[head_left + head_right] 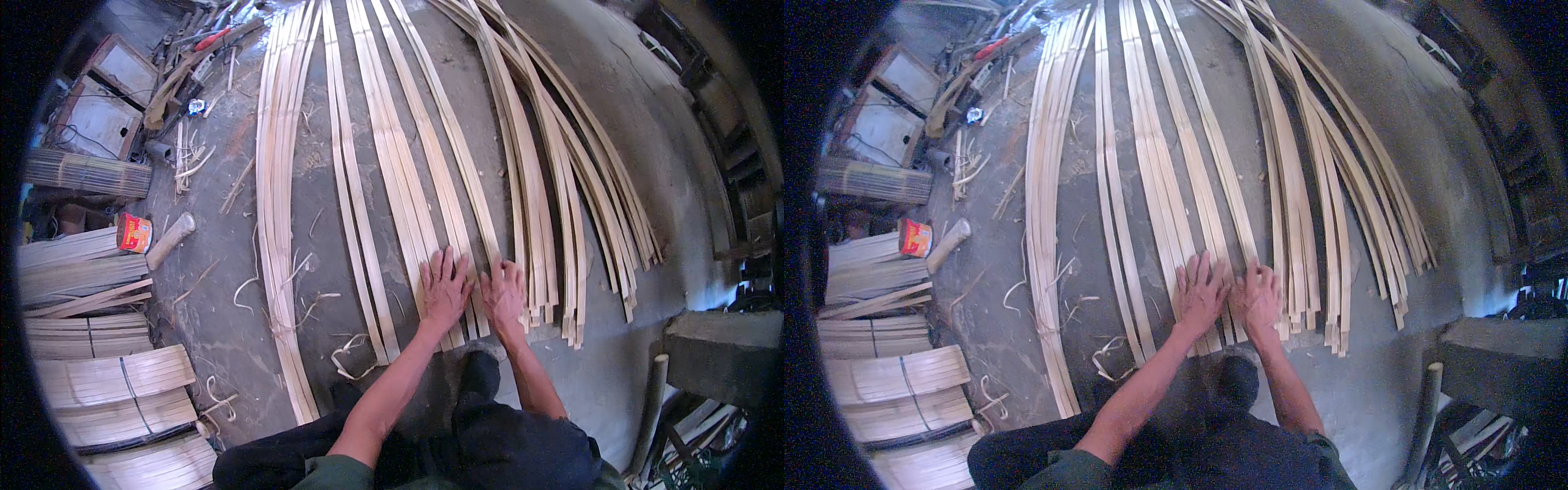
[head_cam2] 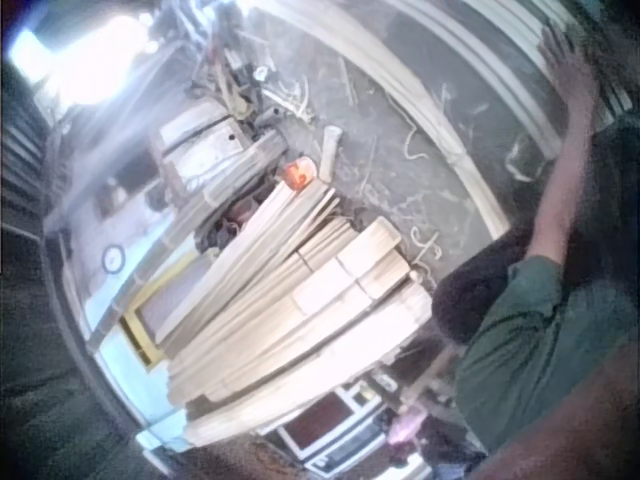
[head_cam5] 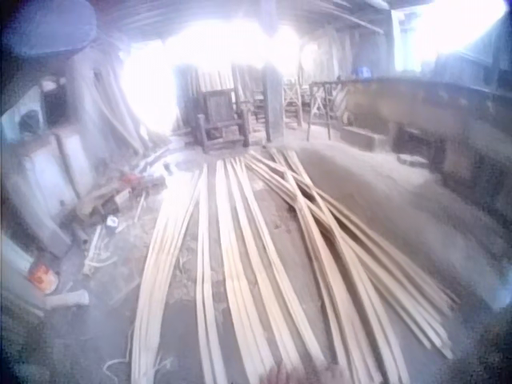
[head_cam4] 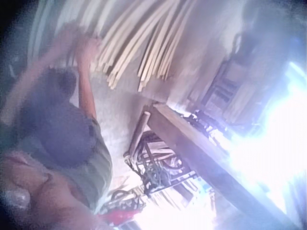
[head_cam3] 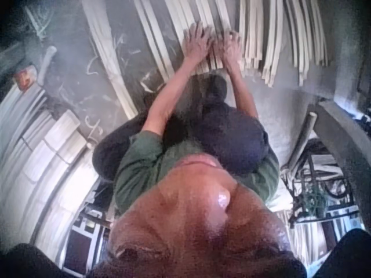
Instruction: The person sorts and aligns thin wooden strips on the floor, then gathers them into a bundle and ties them with a string.
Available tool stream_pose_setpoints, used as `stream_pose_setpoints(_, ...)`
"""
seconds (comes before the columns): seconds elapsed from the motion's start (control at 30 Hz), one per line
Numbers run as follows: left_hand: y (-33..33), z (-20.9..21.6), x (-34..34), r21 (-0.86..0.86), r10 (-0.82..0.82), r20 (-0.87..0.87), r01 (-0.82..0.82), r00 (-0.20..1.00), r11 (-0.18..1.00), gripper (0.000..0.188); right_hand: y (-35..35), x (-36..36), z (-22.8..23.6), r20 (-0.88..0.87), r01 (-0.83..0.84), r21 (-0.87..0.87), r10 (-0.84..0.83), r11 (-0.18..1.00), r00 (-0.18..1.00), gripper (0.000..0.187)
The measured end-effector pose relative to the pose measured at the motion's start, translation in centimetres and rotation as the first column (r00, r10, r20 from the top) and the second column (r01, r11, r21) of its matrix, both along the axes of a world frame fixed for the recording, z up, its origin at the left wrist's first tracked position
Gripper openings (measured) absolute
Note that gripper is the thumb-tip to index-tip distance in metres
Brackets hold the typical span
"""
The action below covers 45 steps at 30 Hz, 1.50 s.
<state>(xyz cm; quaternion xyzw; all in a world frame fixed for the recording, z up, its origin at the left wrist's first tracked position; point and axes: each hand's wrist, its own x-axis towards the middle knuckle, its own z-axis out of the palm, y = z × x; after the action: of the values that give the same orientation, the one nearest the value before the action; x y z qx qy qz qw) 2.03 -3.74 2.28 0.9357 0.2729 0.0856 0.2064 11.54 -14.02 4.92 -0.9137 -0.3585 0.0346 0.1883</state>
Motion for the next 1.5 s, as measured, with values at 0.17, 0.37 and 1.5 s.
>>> stream_pose_setpoints(0.17, -0.5, 0.2, 0.4, 0.035, 0.005, -0.074, -0.003, 0.997, 0.999, 0.066, -1.4, 1.7, -0.8, 0.004, 0.017, -0.046, -0.017, 0.999, 1.000, 0.052)
stream_pose_setpoints(0.37, -0.9, -1.7, 0.1, 0.138, -0.011, -0.073, 0.021, 0.997, 0.990, 0.064, -1.1, 0.8, 1.1, -0.127, 0.105, 0.009, -0.103, 0.994, 0.986, 0.048)
stream_pose_setpoints(1.5, -1.0, -0.7, 0.1, 0.020, -0.040, -0.040, 0.041, 0.998, 0.999, 0.064, -5.8, -5.2, 2.6, -0.437, 0.165, 0.097, -0.107, 0.982, 0.893, 0.059)
